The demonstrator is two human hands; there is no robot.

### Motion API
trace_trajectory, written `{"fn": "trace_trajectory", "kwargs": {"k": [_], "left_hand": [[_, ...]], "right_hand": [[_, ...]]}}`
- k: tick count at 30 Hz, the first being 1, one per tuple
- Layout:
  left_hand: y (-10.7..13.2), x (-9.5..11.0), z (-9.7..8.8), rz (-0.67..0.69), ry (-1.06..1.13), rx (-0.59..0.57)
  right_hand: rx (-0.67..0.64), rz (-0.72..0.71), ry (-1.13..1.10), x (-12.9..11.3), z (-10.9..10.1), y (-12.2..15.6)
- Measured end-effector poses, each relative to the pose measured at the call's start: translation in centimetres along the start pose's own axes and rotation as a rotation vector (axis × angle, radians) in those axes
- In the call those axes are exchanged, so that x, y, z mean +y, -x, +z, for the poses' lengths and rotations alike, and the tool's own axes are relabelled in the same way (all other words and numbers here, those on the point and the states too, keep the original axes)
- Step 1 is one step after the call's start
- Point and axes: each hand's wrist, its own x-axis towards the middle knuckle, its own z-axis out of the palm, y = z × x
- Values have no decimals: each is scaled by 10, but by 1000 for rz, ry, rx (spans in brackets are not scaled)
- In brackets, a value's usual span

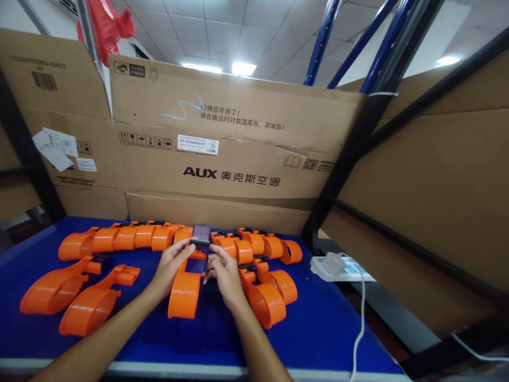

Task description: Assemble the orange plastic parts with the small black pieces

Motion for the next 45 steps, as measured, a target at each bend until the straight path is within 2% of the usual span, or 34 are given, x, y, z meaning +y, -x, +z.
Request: {"fn": "trace_trajectory", "kwargs": {"k": [6,11,17,23,37,43,45], "left_hand": [[-1,0,-1,42,-12,74],[-3,-3,-5,38,-26,51],[0,-5,-7,-29,-6,-15],[3,-6,-10,-62,-79,-1],[3,-2,-9,-72,-97,-24],[1,-2,-8,-2,-72,27],[0,-1,-9,-26,-34,37]], "right_hand": [[-36,-7,189,3,-1,1],[-33,-45,306,7,2,1],[-6,-164,390,12,0,-4],[9,-197,464,12,-1,-5],[-12,-227,518,12,-2,-2],[-12,-150,413,14,3,-4],[-4,-133,381,17,4,-5]]}}
